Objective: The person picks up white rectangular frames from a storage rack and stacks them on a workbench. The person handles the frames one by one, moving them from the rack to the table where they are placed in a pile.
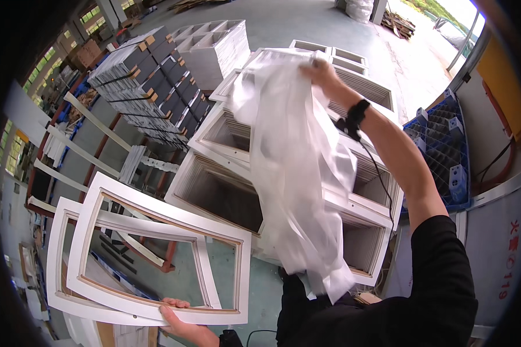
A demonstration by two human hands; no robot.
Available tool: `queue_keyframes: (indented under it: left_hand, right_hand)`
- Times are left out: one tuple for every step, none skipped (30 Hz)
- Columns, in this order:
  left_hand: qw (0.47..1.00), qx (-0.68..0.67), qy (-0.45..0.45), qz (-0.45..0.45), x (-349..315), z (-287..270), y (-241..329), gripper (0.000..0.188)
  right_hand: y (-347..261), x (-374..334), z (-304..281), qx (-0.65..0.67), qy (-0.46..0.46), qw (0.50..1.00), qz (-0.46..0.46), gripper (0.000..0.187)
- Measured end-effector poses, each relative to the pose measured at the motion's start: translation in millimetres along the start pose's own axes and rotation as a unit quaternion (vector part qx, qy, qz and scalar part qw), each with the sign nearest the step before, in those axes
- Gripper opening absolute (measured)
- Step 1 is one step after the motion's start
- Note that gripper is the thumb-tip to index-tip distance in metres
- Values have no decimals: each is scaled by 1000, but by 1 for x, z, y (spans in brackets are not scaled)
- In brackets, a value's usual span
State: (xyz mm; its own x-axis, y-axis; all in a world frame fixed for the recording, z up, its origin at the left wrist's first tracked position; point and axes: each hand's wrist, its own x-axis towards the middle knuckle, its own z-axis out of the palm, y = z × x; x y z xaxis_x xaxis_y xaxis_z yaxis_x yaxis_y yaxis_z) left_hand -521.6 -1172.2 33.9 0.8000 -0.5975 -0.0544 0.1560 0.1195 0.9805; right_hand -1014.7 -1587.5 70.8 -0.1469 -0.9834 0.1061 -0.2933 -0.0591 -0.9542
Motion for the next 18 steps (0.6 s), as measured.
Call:
queue_keyframes:
  left_hand:
    - [1000,9,-6,-3,-1,5,-1,30]
    - [1000,22,-4,-2,-3,8,1,30]
    - [999,32,-6,-3,-3,9,2,31]
    - [999,37,11,-1,-3,5,5,32]
    - [999,34,18,-3,-3,4,4,34]
    - [999,32,27,-4,-3,1,3,37]
    - [999,27,16,-12,-1,-2,-1,36]
    - [1000,24,8,-19,3,-10,-5,35]
    - [1000,18,1,-24,5,-14,-7,35]
    - [1000,10,-3,-25,5,-13,-6,33]
    - [1000,4,-8,-25,4,-10,-3,32]
    - [999,-1,-15,-30,3,-6,-2,31]
    - [999,-8,-25,-40,2,-5,-3,31]
    - [998,-10,-32,-45,2,-5,-4,30]
    - [998,-24,-37,-52,2,-4,-5,30]
    - [996,-26,-73,-45,2,-3,-5,30]
    - [994,-39,-85,-53,0,0,-6,31]
    - [992,-52,-98,-64,-3,2,-8,32]
  right_hand:
    - [-25,39,-38,114,84,984,-112,60]
    - [-35,66,-62,37,109,981,-157,73]
    - [-48,90,-89,-45,143,968,-199,87]
    - [-86,98,-73,-110,203,967,-110,114]
    - [-96,92,-72,-189,247,932,-184,100]
    - [-100,82,-69,-264,286,885,-255,87]
    - [-100,68,-67,-336,322,825,-322,76]
    - [-94,50,-58,-361,307,809,-349,70]
    - [-80,31,-48,-385,291,791,-377,64]
    - [-64,8,-39,-411,277,769,-403,60]
    - [-40,-17,-26,-388,205,825,-355,57]
    - [-17,-46,-17,-366,132,871,-299,55]
    - [2,-78,-6,-319,51,918,-228,51]
    - [21,-111,10,-261,-33,953,-151,48]
    - [36,-145,26,-223,-102,964,-101,54]
    - [46,-175,37,-187,-166,967,-55,61]
    - [61,-201,49,-125,-205,970,-35,71]
    - [70,-226,61,-65,-243,968,-12,81]
